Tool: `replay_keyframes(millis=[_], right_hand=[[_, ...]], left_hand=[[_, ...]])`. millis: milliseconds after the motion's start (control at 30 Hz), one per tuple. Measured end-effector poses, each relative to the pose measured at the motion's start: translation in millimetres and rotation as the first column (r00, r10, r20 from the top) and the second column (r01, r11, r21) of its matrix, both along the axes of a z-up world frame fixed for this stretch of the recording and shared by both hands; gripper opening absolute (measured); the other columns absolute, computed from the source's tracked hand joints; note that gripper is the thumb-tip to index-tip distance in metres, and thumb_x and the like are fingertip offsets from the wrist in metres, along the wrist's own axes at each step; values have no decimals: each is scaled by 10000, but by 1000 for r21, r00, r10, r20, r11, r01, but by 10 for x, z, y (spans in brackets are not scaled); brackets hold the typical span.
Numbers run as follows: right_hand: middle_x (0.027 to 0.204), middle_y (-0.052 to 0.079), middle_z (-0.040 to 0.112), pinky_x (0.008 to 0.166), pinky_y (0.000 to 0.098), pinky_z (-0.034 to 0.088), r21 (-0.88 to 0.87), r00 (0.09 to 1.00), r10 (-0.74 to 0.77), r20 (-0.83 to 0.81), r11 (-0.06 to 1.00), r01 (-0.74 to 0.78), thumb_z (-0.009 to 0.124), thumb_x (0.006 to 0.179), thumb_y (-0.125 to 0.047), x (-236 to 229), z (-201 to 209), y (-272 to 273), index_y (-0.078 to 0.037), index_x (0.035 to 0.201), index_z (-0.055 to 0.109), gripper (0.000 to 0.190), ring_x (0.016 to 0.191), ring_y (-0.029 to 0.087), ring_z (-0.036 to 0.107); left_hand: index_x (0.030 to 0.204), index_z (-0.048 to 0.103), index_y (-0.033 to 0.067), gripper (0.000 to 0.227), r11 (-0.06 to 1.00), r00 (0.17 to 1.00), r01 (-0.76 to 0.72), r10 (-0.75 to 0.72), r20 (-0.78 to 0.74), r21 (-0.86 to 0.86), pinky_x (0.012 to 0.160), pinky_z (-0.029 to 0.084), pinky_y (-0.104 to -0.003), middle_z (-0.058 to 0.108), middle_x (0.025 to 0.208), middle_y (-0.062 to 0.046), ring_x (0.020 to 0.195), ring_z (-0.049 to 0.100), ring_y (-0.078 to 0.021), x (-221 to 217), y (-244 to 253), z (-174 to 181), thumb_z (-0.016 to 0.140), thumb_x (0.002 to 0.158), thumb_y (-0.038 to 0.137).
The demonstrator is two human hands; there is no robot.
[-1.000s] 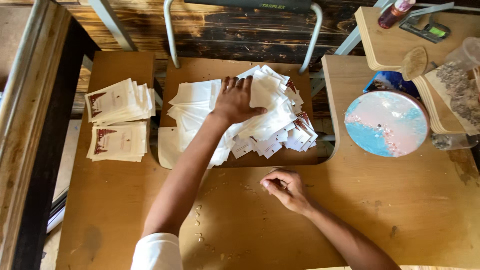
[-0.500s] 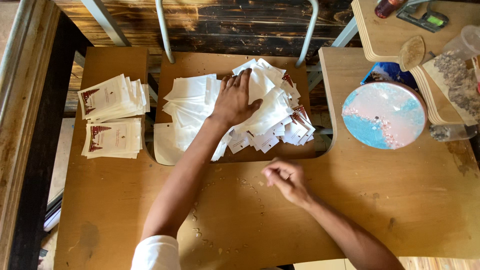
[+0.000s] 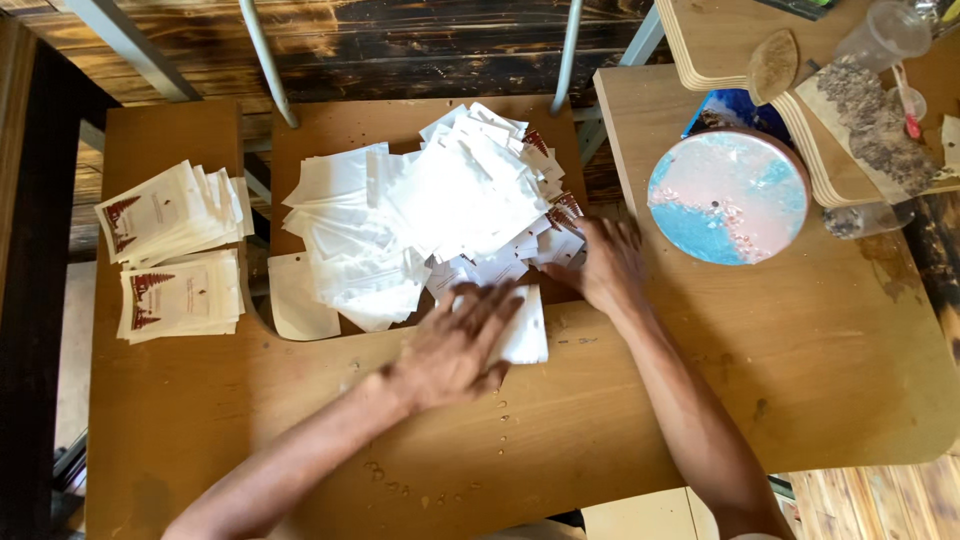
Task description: The person repeatedly picks a small printed paper and a white plastic pouch from piles on a wooden table, inserts the paper into the pouch, and places the filled pouch into a growing stack to the left. The process is repeated continuously throughout the clip.
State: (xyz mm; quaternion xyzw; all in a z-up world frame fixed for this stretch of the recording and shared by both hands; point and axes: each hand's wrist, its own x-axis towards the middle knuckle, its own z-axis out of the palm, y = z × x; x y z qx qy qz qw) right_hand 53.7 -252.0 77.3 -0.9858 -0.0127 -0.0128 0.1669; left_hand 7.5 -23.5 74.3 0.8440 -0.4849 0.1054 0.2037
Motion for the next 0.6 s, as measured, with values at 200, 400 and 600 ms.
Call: replay_keyframes(millis=[200,400,600], right_hand=[[1117,117,550,936,434,358,-41,977,-107,-184,994,101,700,612,-514,51,-195,-70,-130,1177,525,705,1097,324,498],[1033,75,539,900,404,392,-53,993,-101,-67,994,97,707,563,-477,43,-195,-68,-152,1111,569,652,1061,276,497],[970,123,477,842,409,391,-23,946,-67,319,997,78,757,497,-317,30,-635,-284,-50,1028,575,622,967,316,470]], left_hand=[[1282,372,-34,722,998,998,42,-44,-50,-47,935,327,-457,465,1204,-241,1135,443,-368,-181,-34,-284,557,689,335],[1261,386,-34,738,999,995,33,-33,-91,-8,935,323,-458,469,1187,-221,1144,432,-357,-174,-33,-284,525,641,341],[1277,378,-36,747,999,996,26,-29,-87,-36,956,320,-456,463,1209,-218,1160,428,-352,-180,-16,-346,522,644,335]])
